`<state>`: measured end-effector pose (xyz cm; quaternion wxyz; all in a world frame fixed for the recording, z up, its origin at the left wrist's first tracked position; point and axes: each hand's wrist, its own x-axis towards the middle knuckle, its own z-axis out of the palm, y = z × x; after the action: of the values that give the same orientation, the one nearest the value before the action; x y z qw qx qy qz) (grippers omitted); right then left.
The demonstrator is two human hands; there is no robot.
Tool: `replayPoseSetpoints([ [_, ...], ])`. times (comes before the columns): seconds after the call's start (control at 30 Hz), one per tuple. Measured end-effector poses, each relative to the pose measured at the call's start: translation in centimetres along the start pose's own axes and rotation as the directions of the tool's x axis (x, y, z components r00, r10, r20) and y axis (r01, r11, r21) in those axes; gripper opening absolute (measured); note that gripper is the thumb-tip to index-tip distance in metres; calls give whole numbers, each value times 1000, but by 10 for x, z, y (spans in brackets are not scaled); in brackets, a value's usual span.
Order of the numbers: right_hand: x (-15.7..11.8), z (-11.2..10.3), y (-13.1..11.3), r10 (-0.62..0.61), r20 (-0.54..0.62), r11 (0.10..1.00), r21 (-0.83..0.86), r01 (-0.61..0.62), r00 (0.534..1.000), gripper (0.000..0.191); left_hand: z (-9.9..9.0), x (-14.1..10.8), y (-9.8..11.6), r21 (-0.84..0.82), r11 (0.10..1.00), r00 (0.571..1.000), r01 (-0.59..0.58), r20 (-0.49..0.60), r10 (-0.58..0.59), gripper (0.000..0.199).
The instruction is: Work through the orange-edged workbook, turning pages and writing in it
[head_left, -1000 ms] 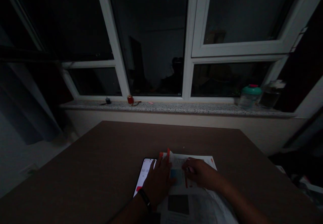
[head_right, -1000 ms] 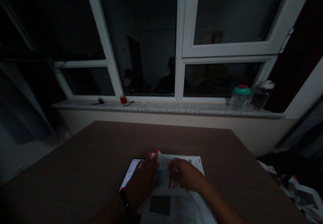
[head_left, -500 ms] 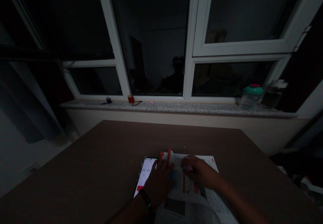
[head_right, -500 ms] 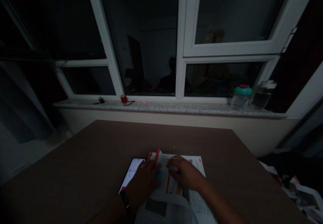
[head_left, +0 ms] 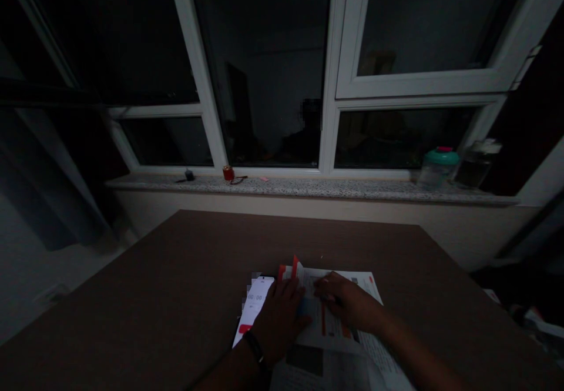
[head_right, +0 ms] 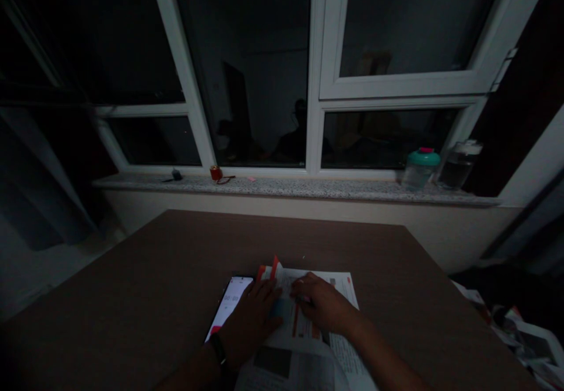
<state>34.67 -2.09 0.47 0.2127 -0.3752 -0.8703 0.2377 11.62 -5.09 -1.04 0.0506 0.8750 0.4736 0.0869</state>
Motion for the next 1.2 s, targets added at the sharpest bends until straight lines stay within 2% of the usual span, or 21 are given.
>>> replayPoseSetpoints([
  [0.13,1,1,-2,-21,-4,999,-40,21,1000,30,6,-1,-2,23,1000,999,-10,-38,11,48],
  [0.37,1,-5,-5,-39,26,992,-122,41,999,21,-3,-1,4,34,999,1000,-4,17,4,51],
  [0.6,0,-13,-11,-63,106,967,-241,87,992,22,-3,0,6,-1,1000,998,23,55,-23,56],
  [0.73,0,-14,-12,-63,111,965,-248,89,992,23,-6,-1,7,8,1000,997,18,72,-18,57],
  [0.9,-1,-17,-9,-84,128,967,-228,111,988,22,1,-1,4,15,1000,1000,-1,26,1,54],
  [1.0,-2,-18,-8,-90,146,970,-212,120,985,24,1,-1,4,6,1000,999,10,40,-10,55],
  [1.2,-3,-20,-17,-39,144,977,-204,69,989,21,-5,-1,6,-2,1000,998,8,57,-8,55],
])
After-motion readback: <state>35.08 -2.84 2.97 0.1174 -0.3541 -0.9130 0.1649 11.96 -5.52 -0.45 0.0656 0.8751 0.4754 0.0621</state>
